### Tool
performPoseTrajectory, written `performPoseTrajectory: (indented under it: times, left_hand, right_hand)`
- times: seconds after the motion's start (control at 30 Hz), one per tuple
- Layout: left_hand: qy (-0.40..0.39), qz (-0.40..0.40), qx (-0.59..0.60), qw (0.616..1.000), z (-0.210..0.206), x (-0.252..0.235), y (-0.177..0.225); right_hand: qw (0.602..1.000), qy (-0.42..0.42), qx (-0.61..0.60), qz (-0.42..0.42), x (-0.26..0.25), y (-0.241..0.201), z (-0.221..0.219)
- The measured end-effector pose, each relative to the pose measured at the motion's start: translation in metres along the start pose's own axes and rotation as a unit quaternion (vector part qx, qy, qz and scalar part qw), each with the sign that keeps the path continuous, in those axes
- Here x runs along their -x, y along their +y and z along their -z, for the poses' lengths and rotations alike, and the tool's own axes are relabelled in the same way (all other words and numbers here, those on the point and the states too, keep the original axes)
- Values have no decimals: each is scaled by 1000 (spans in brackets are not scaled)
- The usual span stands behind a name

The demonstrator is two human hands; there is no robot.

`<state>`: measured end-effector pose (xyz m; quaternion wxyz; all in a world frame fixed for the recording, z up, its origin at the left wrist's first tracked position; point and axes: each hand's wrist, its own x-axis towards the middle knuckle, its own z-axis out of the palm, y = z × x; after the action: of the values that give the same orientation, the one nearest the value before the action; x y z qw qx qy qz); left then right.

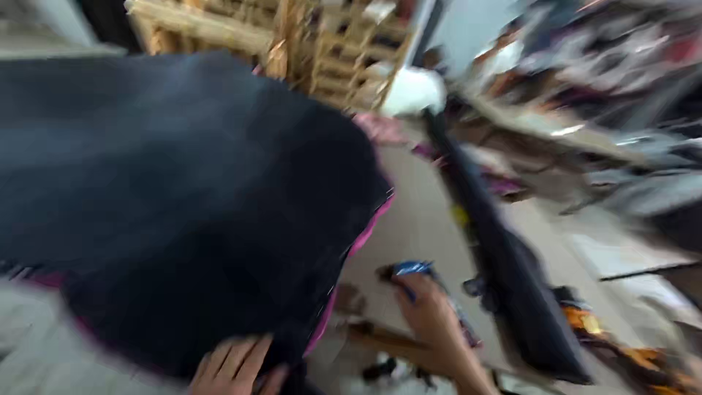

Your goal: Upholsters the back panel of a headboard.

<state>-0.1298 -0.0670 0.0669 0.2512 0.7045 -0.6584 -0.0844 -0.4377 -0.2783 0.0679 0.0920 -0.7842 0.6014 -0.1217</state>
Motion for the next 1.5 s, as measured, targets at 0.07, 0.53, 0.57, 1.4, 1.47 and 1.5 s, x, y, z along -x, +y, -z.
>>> performPoseTrajectory:
  times: [0.07, 0.53, 0.57, 1.4, 1.47, 1.5]
  left_hand:
    - [69, -2, -57, 996, -27, 12, -11]
    - [89, 49, -80, 992, -46, 3, 16]
    - [92, 53, -77, 991, -45, 2, 16]
    - [109, -202, -88, 969, -34, 4, -33]
    - [109, -196, -65, 972, -37, 6, -36]
    - [108, -188, -49, 975, -37, 7, -38]
  right_hand:
    - [982, -14, -122, 144, 1, -28, -12]
    - [799, -350, -72, 484, -9, -140, -23]
    - [801, -356, -70, 475, -10, -142, -23]
    - [819, 39, -154, 551, 35, -117, -80]
    - [823, 16, -146, 548, 33, -120, -77]
    - [827, 0, -137, 545, 32, -121, -74]
